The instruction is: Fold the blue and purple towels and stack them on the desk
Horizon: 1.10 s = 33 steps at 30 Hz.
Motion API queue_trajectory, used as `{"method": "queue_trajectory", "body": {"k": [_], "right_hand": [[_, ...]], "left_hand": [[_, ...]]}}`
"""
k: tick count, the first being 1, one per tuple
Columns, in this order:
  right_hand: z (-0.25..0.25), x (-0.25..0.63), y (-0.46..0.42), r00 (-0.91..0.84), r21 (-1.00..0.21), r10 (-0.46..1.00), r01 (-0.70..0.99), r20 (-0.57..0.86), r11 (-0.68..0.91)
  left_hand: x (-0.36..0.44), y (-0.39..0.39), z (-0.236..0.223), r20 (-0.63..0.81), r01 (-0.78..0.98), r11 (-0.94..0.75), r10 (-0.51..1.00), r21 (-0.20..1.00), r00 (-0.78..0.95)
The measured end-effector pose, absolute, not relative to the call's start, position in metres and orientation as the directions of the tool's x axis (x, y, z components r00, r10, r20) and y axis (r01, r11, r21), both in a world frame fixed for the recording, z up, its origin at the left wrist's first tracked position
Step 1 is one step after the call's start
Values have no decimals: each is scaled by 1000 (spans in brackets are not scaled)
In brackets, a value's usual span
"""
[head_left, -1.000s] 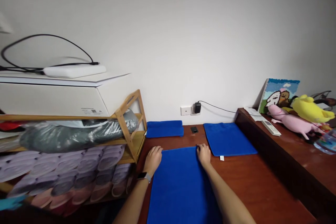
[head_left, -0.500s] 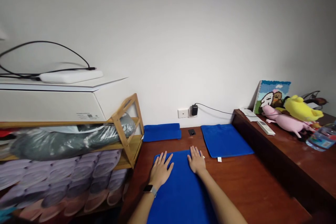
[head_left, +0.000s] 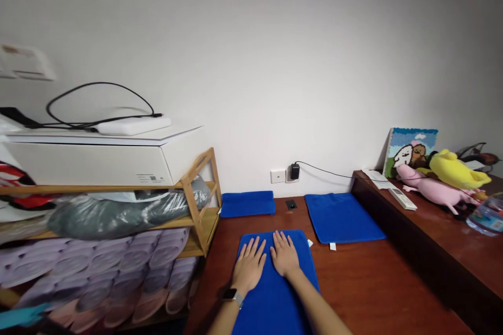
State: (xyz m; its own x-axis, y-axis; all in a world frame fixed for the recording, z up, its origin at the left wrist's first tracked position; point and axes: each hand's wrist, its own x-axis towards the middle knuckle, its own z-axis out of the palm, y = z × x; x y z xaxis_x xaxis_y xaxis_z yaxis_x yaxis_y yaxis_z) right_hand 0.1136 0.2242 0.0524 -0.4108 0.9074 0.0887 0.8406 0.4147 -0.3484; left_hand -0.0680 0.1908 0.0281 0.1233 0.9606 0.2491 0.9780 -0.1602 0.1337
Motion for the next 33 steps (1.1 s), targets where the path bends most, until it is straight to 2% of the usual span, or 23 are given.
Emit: {"method": "queue_trajectory", "body": {"k": [4,8,11,14,17,21,24,28,30,33], "right_hand": [[56,155,237,-321,-316,946,893,51,321],[67,180,245,-281,-302,960,914,8,270],[74,167,243,-286,-303,957,909,48,287],[76,137,239,-333,-331,931,870,149,364],[67,112,235,-399,-369,909,832,123,415],[53,123,240,-413,-343,905,840,102,421],[55,157,251,-337,-311,940,888,59,338],[71,189,259,-199,-302,980,935,-14,186],[75,183,250,-178,-308,984,935,14,174],[64,151,216,-266,-335,952,893,148,301]], "left_hand": [[-93,182,24,180,990,-26,984,135,2],[-101,182,30,185,994,1,983,108,-21],[-88,191,34,275,995,-36,961,90,10],[-65,206,36,379,982,-168,917,81,126],[-50,220,33,330,969,-232,925,90,191],[-63,227,23,260,985,-119,962,122,85],[-90,225,19,242,989,-51,970,139,16],[-108,219,29,235,988,-40,972,147,4],[-97,213,35,249,987,-56,968,149,18],[-60,193,34,298,973,-171,947,152,120]]}}
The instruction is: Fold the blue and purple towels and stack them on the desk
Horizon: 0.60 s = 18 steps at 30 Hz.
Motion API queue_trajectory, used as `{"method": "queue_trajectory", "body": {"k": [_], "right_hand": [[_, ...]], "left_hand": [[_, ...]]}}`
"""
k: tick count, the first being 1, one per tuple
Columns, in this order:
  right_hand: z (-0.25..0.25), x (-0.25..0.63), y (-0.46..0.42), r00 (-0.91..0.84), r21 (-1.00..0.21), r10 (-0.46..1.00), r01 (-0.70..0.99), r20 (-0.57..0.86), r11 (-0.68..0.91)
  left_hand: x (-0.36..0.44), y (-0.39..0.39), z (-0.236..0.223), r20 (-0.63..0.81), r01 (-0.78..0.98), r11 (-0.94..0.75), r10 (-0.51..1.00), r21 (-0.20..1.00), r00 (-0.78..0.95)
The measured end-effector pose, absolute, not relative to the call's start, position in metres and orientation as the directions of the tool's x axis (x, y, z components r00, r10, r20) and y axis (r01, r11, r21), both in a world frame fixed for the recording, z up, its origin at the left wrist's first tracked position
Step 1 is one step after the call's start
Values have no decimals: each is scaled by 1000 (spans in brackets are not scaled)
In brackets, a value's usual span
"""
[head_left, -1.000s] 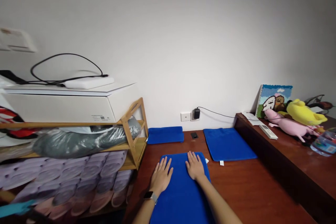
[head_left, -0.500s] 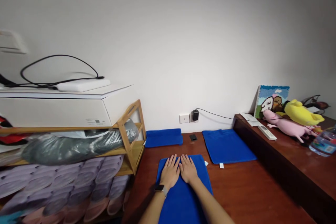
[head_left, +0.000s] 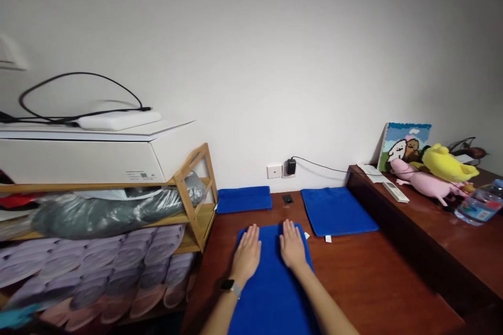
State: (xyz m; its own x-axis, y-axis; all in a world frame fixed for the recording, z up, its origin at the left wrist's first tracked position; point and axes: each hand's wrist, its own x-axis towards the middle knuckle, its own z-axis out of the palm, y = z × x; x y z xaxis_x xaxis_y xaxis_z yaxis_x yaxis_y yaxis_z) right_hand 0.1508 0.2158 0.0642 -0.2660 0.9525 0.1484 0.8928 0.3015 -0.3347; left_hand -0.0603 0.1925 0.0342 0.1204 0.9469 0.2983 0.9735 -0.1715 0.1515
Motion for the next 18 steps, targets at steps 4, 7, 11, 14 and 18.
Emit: {"method": "queue_trajectory", "body": {"k": [4,7,11,14,18], "right_hand": [[38,126,168,-388,-372,902,822,188,431],[38,153,158,-342,-364,927,853,152,375],[65,206,165,-223,-346,974,911,46,224],[78,208,154,-185,-354,980,914,72,199],[68,167,111,-310,-390,930,846,195,364]], "left_hand": [[-26,153,15,294,966,-207,943,153,156],[-46,130,5,261,984,-102,963,143,62],[-89,115,13,286,993,-28,958,118,-7],[-79,108,27,368,990,-85,929,111,38],[-21,90,35,338,957,-272,914,104,223]]}}
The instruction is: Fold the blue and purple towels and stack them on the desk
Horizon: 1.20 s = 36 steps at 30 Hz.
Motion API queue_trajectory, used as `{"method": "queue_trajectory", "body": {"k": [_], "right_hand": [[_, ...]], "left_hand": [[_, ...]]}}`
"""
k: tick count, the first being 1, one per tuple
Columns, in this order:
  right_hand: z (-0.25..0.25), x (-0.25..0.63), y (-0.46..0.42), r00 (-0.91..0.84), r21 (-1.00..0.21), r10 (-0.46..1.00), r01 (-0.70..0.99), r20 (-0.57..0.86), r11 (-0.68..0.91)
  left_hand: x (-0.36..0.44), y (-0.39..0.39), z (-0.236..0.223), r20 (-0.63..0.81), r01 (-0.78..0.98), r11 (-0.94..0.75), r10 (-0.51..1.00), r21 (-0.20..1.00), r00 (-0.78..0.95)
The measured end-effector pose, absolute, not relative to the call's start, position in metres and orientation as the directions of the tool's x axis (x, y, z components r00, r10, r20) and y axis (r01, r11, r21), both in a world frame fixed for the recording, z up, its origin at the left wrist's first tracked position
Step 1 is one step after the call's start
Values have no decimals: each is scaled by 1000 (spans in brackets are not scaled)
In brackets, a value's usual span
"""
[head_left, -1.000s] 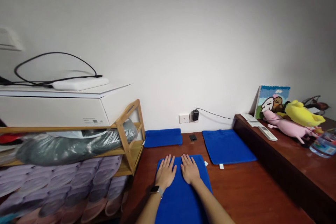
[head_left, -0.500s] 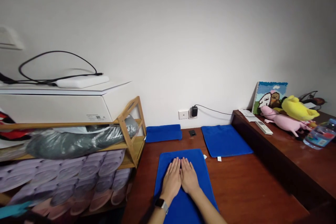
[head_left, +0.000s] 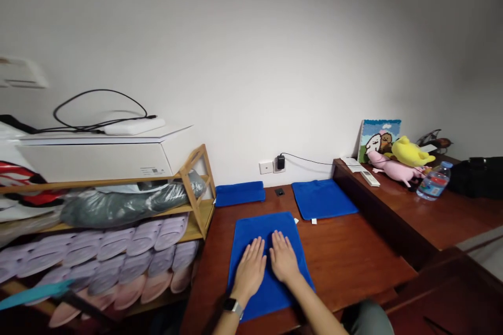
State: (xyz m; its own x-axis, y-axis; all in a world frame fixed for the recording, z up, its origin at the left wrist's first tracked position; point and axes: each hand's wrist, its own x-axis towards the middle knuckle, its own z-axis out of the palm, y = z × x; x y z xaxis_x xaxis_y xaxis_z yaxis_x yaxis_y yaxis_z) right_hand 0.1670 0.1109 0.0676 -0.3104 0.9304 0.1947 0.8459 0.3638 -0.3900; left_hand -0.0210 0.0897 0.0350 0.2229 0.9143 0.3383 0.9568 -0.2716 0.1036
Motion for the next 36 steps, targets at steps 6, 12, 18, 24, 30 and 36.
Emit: {"method": "queue_trajectory", "body": {"k": [6,12,18,24,30,36], "right_hand": [[52,191,70,-264,-384,961,881,86,277],[71,223,54,-159,-364,983,913,97,184],[61,176,21,-340,-403,927,835,161,376],[41,238,8,-212,-343,969,907,124,243],[54,252,9,-132,-326,983,930,131,169],[70,188,21,-324,-364,926,852,195,376]], "left_hand": [[-35,52,20,216,981,-156,968,115,129],[-55,23,28,333,993,-99,940,64,72],[10,13,33,265,962,-259,937,85,229],[-36,-30,-1,332,987,-134,938,85,98],[-46,-43,15,432,992,-97,901,84,51],[21,8,65,247,972,-202,954,116,168]]}}
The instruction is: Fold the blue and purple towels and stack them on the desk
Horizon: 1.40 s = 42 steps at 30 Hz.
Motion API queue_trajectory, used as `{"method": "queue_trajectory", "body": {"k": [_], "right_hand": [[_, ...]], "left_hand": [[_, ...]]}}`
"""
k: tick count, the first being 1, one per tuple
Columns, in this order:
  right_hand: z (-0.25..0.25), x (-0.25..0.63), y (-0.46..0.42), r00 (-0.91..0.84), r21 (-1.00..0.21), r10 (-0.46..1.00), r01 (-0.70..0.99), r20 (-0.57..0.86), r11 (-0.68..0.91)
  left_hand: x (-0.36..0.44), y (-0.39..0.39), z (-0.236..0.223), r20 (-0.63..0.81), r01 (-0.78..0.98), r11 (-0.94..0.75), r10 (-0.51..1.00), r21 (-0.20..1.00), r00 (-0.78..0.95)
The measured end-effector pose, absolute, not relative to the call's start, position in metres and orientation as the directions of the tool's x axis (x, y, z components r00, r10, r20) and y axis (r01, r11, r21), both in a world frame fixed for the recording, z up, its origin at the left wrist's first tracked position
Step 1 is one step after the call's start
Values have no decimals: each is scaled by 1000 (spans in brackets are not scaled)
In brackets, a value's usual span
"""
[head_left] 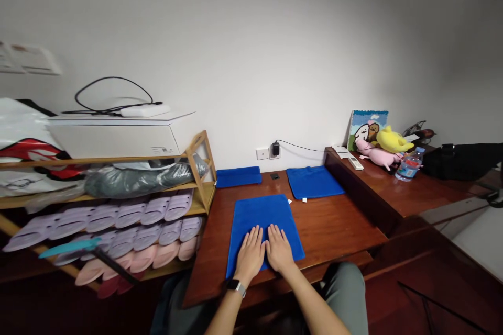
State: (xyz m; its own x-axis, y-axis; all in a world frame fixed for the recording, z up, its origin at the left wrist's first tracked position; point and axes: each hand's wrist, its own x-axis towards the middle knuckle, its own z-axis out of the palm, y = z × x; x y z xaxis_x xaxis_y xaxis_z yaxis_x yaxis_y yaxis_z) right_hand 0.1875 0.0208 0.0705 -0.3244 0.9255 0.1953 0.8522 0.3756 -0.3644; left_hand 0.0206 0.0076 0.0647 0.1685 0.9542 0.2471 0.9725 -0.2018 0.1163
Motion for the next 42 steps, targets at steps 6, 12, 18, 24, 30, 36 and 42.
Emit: {"method": "queue_trajectory", "body": {"k": [6,12,18,24,30,36,42], "right_hand": [[52,230,14,-244,-340,965,903,97,263],[55,262,5,-179,-336,982,923,54,187],[82,201,33,-250,-386,948,869,199,310],[61,202,49,-215,-380,973,896,82,230],[59,238,52,-157,-351,987,923,33,158],[90,189,98,-256,-399,953,866,161,300],[81,140,167,-382,-396,919,832,99,389]], "left_hand": [[-19,1,21,257,986,-109,964,128,73],[-57,-18,-1,349,988,-96,936,123,47],[-7,17,46,358,972,-206,921,116,152],[-16,29,36,218,989,-62,975,134,32],[-69,9,3,257,988,20,965,154,-59],[-46,72,37,311,981,-84,950,177,25],[-14,153,52,249,977,-142,963,158,100]]}}
